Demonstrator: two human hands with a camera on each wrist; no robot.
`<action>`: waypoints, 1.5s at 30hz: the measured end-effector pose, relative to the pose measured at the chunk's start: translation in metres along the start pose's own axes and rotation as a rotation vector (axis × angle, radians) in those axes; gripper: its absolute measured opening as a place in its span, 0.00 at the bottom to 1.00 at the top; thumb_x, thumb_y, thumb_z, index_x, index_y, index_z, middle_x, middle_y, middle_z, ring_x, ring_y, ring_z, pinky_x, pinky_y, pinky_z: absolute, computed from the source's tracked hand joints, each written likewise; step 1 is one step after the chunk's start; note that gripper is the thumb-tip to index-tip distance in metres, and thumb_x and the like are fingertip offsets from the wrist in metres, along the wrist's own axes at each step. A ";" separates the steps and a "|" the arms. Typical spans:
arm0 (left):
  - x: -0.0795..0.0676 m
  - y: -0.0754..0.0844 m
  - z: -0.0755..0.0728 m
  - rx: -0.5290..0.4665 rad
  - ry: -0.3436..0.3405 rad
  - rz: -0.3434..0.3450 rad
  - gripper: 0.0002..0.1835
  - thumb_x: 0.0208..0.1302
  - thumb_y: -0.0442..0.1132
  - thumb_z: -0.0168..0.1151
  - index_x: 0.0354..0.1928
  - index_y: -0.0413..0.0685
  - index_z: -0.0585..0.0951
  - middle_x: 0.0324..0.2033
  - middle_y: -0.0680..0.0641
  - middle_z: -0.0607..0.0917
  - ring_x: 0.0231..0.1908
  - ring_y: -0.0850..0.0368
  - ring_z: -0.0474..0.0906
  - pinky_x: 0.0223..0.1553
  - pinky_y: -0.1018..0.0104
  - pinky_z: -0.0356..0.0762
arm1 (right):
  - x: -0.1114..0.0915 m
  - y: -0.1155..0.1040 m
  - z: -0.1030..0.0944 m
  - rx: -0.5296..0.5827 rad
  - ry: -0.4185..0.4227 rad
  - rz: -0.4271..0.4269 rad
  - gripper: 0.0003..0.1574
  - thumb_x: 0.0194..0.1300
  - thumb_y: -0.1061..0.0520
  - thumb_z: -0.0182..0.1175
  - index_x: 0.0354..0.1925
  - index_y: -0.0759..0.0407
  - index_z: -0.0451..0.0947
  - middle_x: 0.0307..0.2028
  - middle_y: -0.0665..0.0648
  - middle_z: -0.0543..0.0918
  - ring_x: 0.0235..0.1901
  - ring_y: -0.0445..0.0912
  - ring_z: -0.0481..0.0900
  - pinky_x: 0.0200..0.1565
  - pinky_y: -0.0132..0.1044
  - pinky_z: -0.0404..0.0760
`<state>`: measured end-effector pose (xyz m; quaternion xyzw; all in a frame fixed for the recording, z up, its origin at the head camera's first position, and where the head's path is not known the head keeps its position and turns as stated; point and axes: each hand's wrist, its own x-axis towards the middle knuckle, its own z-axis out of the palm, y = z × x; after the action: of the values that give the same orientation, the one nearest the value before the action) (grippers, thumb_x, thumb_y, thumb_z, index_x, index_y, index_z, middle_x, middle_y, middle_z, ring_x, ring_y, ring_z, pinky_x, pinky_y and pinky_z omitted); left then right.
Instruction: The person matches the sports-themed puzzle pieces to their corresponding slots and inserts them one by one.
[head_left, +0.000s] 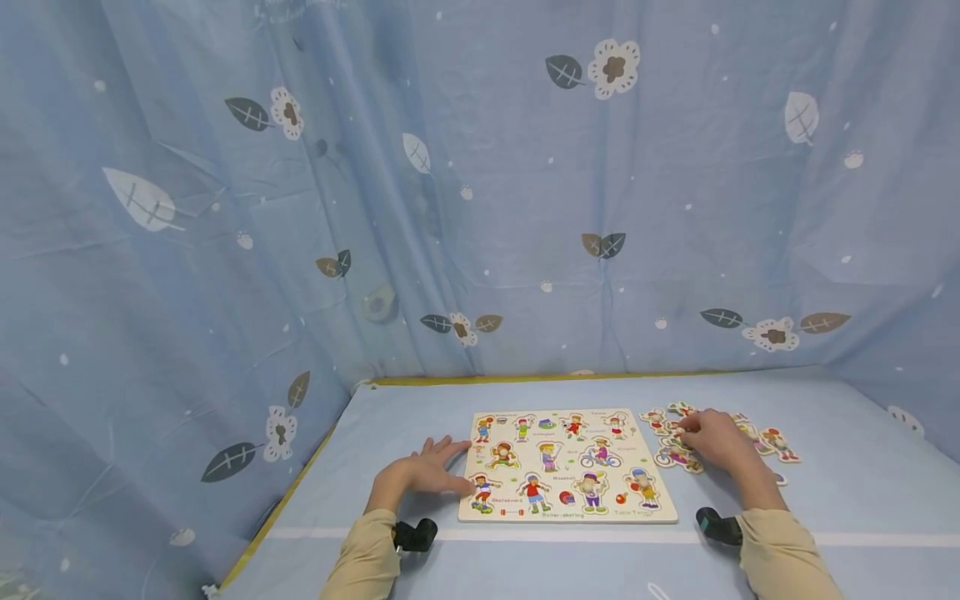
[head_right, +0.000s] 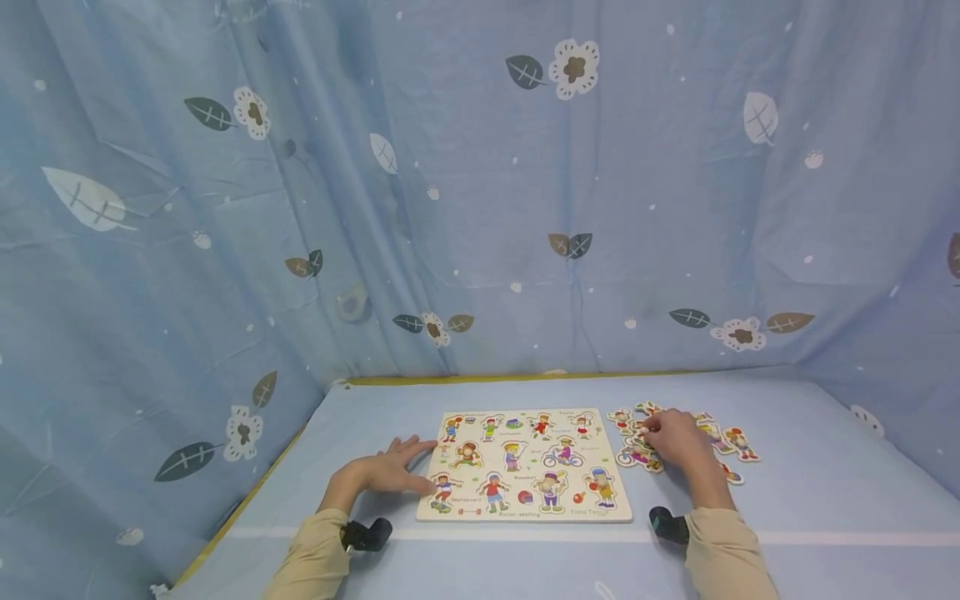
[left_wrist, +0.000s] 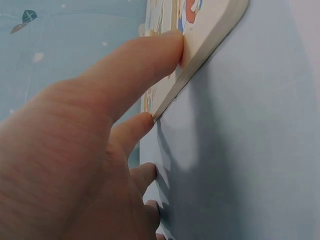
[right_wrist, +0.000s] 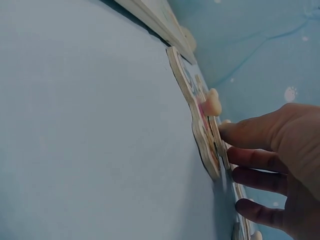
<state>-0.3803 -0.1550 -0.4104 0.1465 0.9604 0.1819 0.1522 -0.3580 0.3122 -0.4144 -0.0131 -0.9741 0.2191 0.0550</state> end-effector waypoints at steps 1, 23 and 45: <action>0.001 0.000 0.000 -0.001 0.001 0.000 0.47 0.53 0.63 0.67 0.74 0.59 0.64 0.77 0.40 0.54 0.76 0.34 0.40 0.72 0.34 0.42 | 0.000 0.000 0.000 0.002 -0.002 0.002 0.19 0.63 0.60 0.61 0.48 0.73 0.80 0.40 0.68 0.82 0.42 0.60 0.78 0.46 0.58 0.77; 0.003 0.000 0.001 0.020 0.001 0.008 0.47 0.53 0.64 0.66 0.74 0.61 0.63 0.77 0.40 0.54 0.76 0.34 0.40 0.72 0.34 0.43 | 0.003 0.006 0.000 -0.003 -0.010 0.010 0.16 0.66 0.59 0.60 0.45 0.70 0.82 0.40 0.67 0.82 0.41 0.59 0.78 0.45 0.58 0.77; -0.002 0.000 0.000 0.025 0.003 0.010 0.47 0.53 0.64 0.66 0.75 0.61 0.63 0.77 0.40 0.54 0.76 0.34 0.41 0.72 0.34 0.43 | -0.002 0.002 -0.009 0.053 -0.054 0.054 0.20 0.67 0.54 0.60 0.48 0.70 0.81 0.45 0.70 0.80 0.44 0.60 0.76 0.46 0.60 0.76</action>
<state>-0.3787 -0.1553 -0.4100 0.1528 0.9621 0.1707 0.1481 -0.3547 0.3177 -0.4077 -0.0322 -0.9683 0.2465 0.0230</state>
